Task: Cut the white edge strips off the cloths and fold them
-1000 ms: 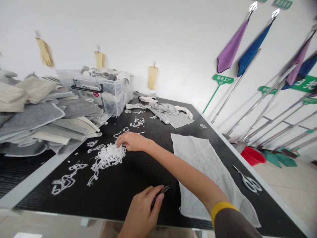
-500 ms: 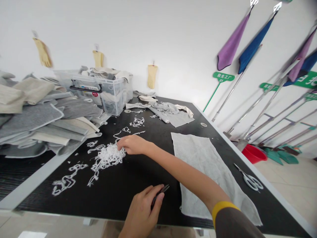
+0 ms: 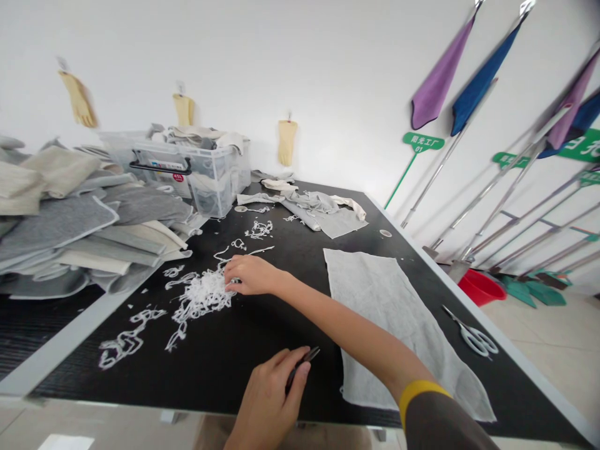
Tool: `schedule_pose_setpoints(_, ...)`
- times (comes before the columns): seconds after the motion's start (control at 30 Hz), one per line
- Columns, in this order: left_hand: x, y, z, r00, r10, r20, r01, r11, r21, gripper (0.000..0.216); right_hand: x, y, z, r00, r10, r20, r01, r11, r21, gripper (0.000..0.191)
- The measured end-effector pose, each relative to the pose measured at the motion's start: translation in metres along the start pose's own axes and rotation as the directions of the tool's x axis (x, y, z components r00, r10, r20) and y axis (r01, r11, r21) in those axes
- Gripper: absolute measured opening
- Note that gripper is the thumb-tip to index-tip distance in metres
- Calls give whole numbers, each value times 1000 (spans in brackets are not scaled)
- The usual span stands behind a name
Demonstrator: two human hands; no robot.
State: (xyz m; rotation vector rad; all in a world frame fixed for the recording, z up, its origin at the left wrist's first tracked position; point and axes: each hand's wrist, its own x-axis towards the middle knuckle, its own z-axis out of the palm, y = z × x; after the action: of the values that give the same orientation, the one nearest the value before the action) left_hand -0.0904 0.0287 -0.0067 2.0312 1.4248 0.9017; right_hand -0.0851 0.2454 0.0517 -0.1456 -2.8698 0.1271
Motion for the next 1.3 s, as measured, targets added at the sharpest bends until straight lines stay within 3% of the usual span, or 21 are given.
schedule_pose_setpoints(0.13, 0, 0, -1, 1000, -1, 6, 1, 1000, 3, 31, -6, -4, 6, 1000, 2, -10, -3, 995, -98, 20)
schedule_pose_setpoints(0.27, -1, 1, -2, 1000, -7, 5, 7, 1000, 5, 32, -16, -9, 12, 999, 11, -39, -15, 996, -86, 19)
schedule_pose_setpoints(0.5, -1, 1, 1, 999, 18, -35, -18, 1000, 11, 30, -29, -7, 25, 958, 197, -208, -194, 980, 34, 17)
schedule_pose_setpoints(0.77, -1, 1, 2, 1000, 11, -5, -11, 1000, 26, 31, -14, -3, 40, 916, 194, -351, -209, 978, -4, 22)
schedule_pose_setpoints(1.0, -3, 0, 1, 1000, 7, -17, -6, 999, 41, 31, -21, -6, 61, 944, 190, -270, -194, 981, 11, 19)
schedule_pose_setpoints(1.2, -2, 3, -1, 999, 20, -49, -18, 999, 35, 30, -41, -16, 54, 964, 166, -207, -183, 981, -64, 24)
schedule_pose_setpoints(1.3, -1, 4, -2, 999, 20, -48, -19, 999, 34, 30, -49, -21, 50, 978, 153, -145, -167, 982, -91, 18)
